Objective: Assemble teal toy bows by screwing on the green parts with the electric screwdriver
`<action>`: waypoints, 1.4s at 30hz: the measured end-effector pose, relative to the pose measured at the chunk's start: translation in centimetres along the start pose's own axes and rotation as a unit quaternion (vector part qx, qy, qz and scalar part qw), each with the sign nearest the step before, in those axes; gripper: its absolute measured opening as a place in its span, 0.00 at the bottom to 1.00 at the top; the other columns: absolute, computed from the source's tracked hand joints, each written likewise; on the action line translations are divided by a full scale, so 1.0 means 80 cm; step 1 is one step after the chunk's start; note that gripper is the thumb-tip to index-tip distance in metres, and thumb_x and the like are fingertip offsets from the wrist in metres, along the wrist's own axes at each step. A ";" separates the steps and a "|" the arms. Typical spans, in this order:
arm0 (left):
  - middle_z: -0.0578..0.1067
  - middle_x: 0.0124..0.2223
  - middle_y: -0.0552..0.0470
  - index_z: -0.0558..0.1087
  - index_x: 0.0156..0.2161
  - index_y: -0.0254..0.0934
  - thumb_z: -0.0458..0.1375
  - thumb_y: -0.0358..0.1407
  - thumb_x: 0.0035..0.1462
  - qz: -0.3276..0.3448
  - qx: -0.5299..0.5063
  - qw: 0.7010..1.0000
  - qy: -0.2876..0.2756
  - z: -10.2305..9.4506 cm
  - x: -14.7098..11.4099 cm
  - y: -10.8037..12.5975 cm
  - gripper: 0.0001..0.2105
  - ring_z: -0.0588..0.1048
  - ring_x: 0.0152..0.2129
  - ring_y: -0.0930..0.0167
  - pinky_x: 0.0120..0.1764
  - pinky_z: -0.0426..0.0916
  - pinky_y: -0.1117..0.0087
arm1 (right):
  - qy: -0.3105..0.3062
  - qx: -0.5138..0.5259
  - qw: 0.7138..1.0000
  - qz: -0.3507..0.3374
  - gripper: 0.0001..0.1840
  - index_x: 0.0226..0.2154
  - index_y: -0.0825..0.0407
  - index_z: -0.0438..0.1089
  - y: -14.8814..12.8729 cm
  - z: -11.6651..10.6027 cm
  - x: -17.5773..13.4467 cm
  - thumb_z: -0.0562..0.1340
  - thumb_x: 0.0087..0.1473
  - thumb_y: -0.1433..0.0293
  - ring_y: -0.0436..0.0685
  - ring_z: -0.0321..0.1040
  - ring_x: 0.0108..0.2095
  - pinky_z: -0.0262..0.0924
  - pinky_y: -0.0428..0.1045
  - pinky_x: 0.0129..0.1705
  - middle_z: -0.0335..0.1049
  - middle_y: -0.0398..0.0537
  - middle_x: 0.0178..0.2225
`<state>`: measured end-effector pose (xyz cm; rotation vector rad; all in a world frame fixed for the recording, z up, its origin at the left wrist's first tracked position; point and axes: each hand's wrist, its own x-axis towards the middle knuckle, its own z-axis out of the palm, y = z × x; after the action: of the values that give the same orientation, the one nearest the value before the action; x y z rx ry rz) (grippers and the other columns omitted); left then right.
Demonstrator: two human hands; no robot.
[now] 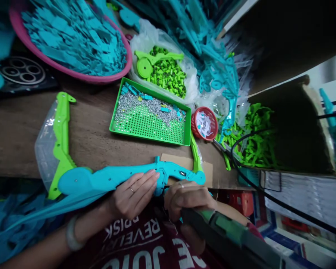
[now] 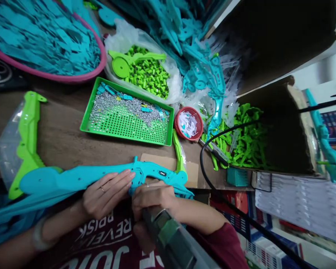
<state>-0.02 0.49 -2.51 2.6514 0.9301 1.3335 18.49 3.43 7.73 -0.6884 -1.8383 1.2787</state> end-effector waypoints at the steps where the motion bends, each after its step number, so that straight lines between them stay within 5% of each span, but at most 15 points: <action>1: 0.75 0.56 0.32 0.72 0.52 0.22 0.50 0.26 0.65 0.001 -0.003 1.000 0.002 0.000 0.000 0.000 0.14 0.68 0.60 0.55 0.53 0.73 0.57 | -0.062 0.004 0.998 -0.007 0.05 0.41 0.44 0.64 0.002 -0.004 0.001 0.55 0.65 0.63 0.51 0.72 0.23 0.71 0.46 0.26 0.68 0.37 0.21; 3: 0.76 0.56 0.33 0.72 0.52 0.22 0.47 0.25 0.66 -0.002 -0.005 1.000 0.002 -0.001 0.001 0.000 0.15 0.68 0.60 0.56 0.52 0.74 0.57 | -0.119 0.031 0.992 -0.037 0.09 0.37 0.46 0.65 -0.001 -0.010 0.007 0.51 0.66 0.65 0.52 0.73 0.25 0.72 0.47 0.27 0.70 0.41 0.22; 5: 0.76 0.55 0.34 0.72 0.52 0.22 0.48 0.25 0.66 -0.017 -0.001 1.000 -0.001 0.001 0.002 0.001 0.15 0.69 0.60 0.56 0.53 0.73 0.58 | -0.098 0.061 0.993 -0.031 0.11 0.33 0.45 0.64 -0.007 -0.017 0.025 0.52 0.65 0.60 0.50 0.70 0.21 0.69 0.46 0.23 0.66 0.38 0.19; 9: 0.79 0.52 0.35 0.74 0.48 0.23 0.55 0.26 0.64 -0.009 0.020 0.999 0.032 0.007 0.005 0.000 0.10 0.72 0.58 0.57 0.53 0.72 0.59 | 0.071 0.088 0.993 -0.043 0.10 0.35 0.42 0.64 0.003 -0.032 0.106 0.62 0.58 0.56 0.47 0.63 0.15 0.65 0.44 0.19 0.60 0.31 0.16; 12: 0.79 0.52 0.36 0.75 0.44 0.25 0.54 0.27 0.65 -0.004 0.037 0.998 0.050 0.010 0.007 0.000 0.09 0.73 0.56 0.57 0.52 0.72 0.59 | 0.246 0.114 0.954 -0.129 0.11 0.39 0.43 0.64 0.051 -0.036 0.183 0.64 0.55 0.60 0.46 0.59 0.15 0.62 0.44 0.19 0.59 0.30 0.17; 17: 0.79 0.52 0.38 0.76 0.41 0.28 0.51 0.26 0.65 -0.018 0.040 0.997 0.056 0.012 0.009 0.002 0.11 0.75 0.55 0.58 0.52 0.71 0.61 | 0.269 0.082 0.959 -0.043 0.22 0.40 0.43 0.58 0.121 -0.024 0.240 0.64 0.51 0.50 0.49 0.58 0.15 0.60 0.48 0.19 0.55 0.30 0.16; 24: 0.80 0.52 0.42 0.77 0.41 0.30 0.54 0.26 0.64 -0.034 0.030 0.997 0.063 0.013 0.008 0.003 0.08 0.75 0.55 0.61 0.54 0.69 0.63 | 0.244 0.117 0.961 -0.054 0.17 0.39 0.44 0.59 0.132 -0.023 0.234 0.64 0.53 0.55 0.48 0.55 0.14 0.56 0.48 0.18 0.56 0.31 0.17; 28: 0.78 0.55 0.47 0.77 0.48 0.34 0.50 0.27 0.67 -0.058 0.057 0.997 0.008 0.011 0.012 0.009 0.13 0.73 0.57 0.63 0.56 0.65 0.61 | 0.236 0.102 0.966 -0.040 0.22 0.40 0.43 0.57 0.136 -0.021 0.240 0.65 0.52 0.51 0.48 0.55 0.15 0.58 0.49 0.19 0.55 0.30 0.17; 31: 0.75 0.58 0.46 0.77 0.51 0.33 0.48 0.28 0.69 -0.049 0.061 0.997 -0.025 0.009 0.018 0.009 0.15 0.71 0.59 0.64 0.58 0.63 0.62 | 0.273 0.076 0.958 -0.035 0.23 0.40 0.44 0.57 0.107 -0.026 0.235 0.63 0.53 0.48 0.49 0.56 0.15 0.60 0.49 0.21 0.54 0.31 0.17; 34: 0.74 0.59 0.44 0.77 0.51 0.31 0.48 0.28 0.69 -0.035 0.058 0.997 -0.023 0.010 0.021 0.005 0.15 0.71 0.59 0.63 0.57 0.63 0.61 | 0.299 0.059 0.951 -0.040 0.14 0.39 0.44 0.59 0.050 -0.042 0.198 0.61 0.56 0.55 0.49 0.56 0.15 0.58 0.48 0.19 0.54 0.32 0.17; 37: 0.74 0.60 0.43 0.76 0.51 0.30 0.48 0.27 0.69 -0.035 0.048 0.998 -0.021 0.013 0.021 0.003 0.15 0.71 0.59 0.63 0.57 0.63 0.61 | 0.245 0.057 0.968 -0.016 0.08 0.40 0.44 0.63 -0.003 -0.054 0.131 0.61 0.57 0.62 0.49 0.59 0.16 0.61 0.48 0.19 0.58 0.33 0.18; 42: 0.75 0.59 0.43 0.76 0.52 0.29 0.50 0.27 0.68 -0.036 0.024 0.999 -0.010 0.015 0.018 0.005 0.14 0.72 0.58 0.63 0.56 0.63 0.61 | 0.199 0.041 0.979 0.031 0.04 0.36 0.45 0.65 -0.012 -0.053 0.038 0.59 0.60 0.63 0.52 0.64 0.20 0.66 0.50 0.24 0.61 0.37 0.20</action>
<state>1.76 1.21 -2.10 2.6327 1.0584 1.2836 20.35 7.67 10.33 -0.8899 -1.4402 1.1502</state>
